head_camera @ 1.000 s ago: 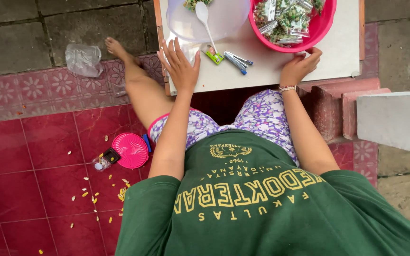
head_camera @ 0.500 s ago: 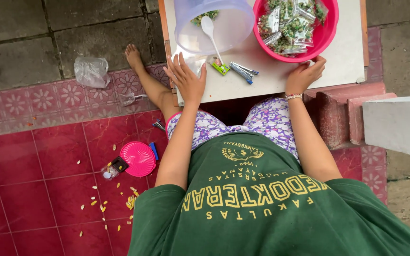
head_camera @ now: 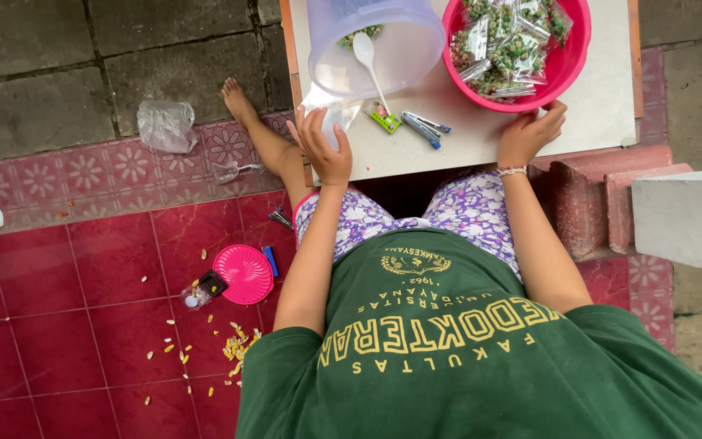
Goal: Bagging small green food items into plastic pouches using hands and a spoon
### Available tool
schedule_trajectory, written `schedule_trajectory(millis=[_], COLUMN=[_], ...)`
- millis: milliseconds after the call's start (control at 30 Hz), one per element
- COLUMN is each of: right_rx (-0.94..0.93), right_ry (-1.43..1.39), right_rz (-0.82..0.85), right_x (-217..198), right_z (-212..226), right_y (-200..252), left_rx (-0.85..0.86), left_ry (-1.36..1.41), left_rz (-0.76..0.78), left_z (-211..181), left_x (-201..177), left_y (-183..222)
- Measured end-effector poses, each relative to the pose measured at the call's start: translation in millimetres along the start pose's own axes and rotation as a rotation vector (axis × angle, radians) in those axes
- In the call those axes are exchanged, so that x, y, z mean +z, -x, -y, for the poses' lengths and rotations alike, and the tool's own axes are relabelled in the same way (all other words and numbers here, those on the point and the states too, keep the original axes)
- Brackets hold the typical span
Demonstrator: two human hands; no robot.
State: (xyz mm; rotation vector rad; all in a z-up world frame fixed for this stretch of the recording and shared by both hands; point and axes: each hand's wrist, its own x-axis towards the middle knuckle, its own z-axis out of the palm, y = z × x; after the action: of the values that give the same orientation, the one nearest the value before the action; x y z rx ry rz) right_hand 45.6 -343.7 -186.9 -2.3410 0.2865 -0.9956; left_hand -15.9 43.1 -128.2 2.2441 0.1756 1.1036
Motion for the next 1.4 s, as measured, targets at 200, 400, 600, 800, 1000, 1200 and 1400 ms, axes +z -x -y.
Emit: schedule_trajectory(millis=[200, 400, 600, 800, 1000, 1200, 1400], right_rx=[0.010, 0.048, 0.058, 0.047, 0.049, 0.069, 0.073], right_ry=[0.016, 0.001, -0.014, -0.008, -0.001, 0.000, 0.036], right_rz=[0.050, 0.045, 0.051, 0.087, 0.091, 0.094, 0.111], right_x=[-6.6, -9.5, -16.2, -13.5, -6.7, -5.8, -1.9], right_z=[9.9, 14.5, 30.5, 23.3, 12.0, 7.3, -6.3], right_y=[-4.5, -5.2, -8.8, -8.1, -6.2, -4.1, 0.4], left_rx=[-0.204, -0.231, -0.224, -0.192, -0.152, -0.123, -0.113], left_ry=[-0.167, -0.439, -0.452, -0.393, -0.378, -0.363, -0.318], left_rz=[0.085, 0.295, 0.323, 0.262, 0.199, 0.172, 0.118], left_z=[-10.8, -16.3, -14.6, -8.8, -9.0, -5.8, -4.6], left_x=[-14.0, -17.7, -12.5, -16.3, -15.8, -14.4, -16.6], left_y=[-0.8, 3.2, 3.2, 4.8, 5.0, 8.4, 9.9])
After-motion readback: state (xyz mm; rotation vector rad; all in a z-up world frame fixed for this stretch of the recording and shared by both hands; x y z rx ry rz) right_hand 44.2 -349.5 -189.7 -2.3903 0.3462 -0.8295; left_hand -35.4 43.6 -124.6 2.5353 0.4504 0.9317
